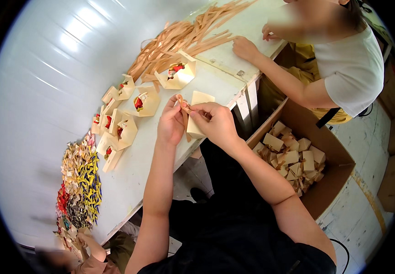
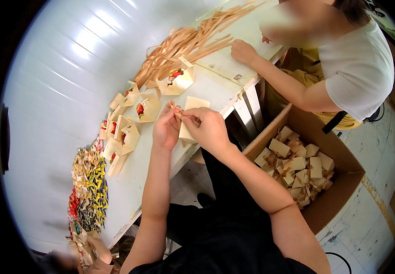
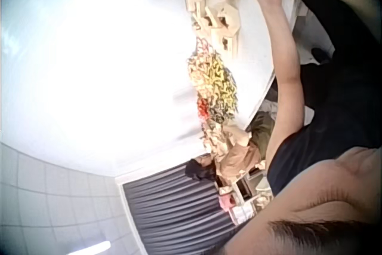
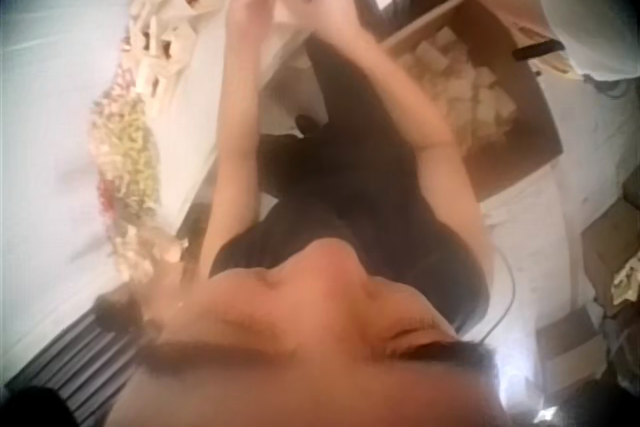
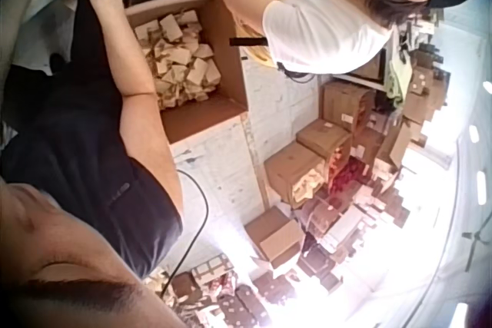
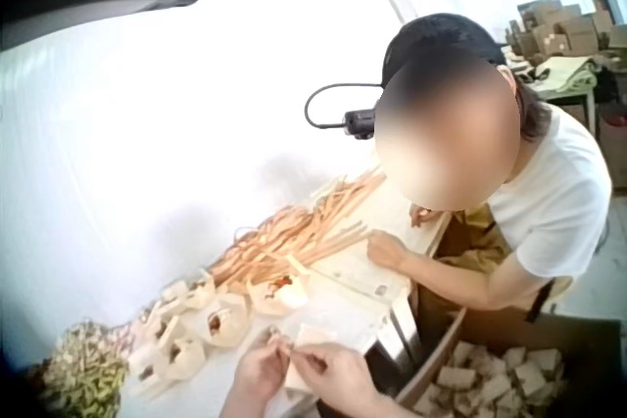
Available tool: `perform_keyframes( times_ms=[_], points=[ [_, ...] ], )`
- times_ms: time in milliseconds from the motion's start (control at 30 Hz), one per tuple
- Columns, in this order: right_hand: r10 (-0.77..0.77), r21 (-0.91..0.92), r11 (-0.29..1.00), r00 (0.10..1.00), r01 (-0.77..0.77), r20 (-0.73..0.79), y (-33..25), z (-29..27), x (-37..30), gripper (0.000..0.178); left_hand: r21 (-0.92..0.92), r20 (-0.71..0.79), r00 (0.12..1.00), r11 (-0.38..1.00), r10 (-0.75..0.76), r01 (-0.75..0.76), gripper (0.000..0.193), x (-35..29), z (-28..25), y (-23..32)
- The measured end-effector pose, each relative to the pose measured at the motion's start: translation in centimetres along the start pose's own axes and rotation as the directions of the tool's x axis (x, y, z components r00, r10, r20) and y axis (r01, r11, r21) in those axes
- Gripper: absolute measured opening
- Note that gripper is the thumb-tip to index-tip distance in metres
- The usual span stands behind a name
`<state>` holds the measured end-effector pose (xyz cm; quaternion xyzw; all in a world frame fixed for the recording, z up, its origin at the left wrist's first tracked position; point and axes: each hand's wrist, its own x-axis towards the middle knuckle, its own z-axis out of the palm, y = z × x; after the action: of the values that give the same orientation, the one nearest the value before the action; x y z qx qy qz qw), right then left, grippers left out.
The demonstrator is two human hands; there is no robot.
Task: The person assembles small wooden gift boxes by folding the sides and securing them with a thin wooden strip. They place a small wrapped item inside each box and tie a decorative ribbon around the wooden closure. The finished boxes are placed on the table alongside other completed units.
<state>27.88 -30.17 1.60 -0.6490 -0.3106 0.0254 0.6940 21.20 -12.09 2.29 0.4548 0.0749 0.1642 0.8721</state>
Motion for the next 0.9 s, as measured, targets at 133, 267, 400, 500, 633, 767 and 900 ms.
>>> perform_keyframes(
  times_ms=[133,267,400,500,633,767,900],
  points=[
    [0.000,-0.014,1.000,0.999,0.000,-0.034,0.6,0.5,0.6,0.028,0.018,-0.007,1.000,1.000,-0.009,0.009,0.024,-0.3,0.3,0.1],
    [0.023,-0.009,1.000,0.999,-0.022,0.046,0.4,0.0,1.2,0.031,0.018,0.006,1.000,1.000,-0.017,0.017,0.027,-0.4,0.1,0.1],
    [0.021,0.012,1.000,0.998,-0.022,0.063,0.6,0.3,1.2,0.028,0.023,-0.002,1.000,1.000,0.001,-0.001,0.033,-0.4,0.5,-0.1],
    [-0.003,-0.010,1.000,1.000,0.003,0.017,0.1,0.2,0.9,0.019,0.032,-0.013,1.000,0.999,0.003,-0.003,0.039,-0.8,0.7,-0.2],
    [-0.374,-0.156,0.920,0.924,0.359,-0.078,1.2,1.2,0.2,0.007,0.016,0.039,0.999,1.000,-0.015,0.014,0.043,-0.6,0.0,-0.3],
    [-0.353,-0.163,0.927,0.931,0.337,-0.088,1.2,1.4,0.1,0.010,0.044,0.005,1.000,0.999,-0.005,0.005,0.040,-0.8,0.1,-0.4],
    [-0.334,-0.166,0.934,0.938,0.317,-0.088,0.9,1.2,0.2,0.009,0.034,-0.006,1.000,0.999,-0.003,0.003,0.036,-1.0,0.2,-0.4]
  ],
)
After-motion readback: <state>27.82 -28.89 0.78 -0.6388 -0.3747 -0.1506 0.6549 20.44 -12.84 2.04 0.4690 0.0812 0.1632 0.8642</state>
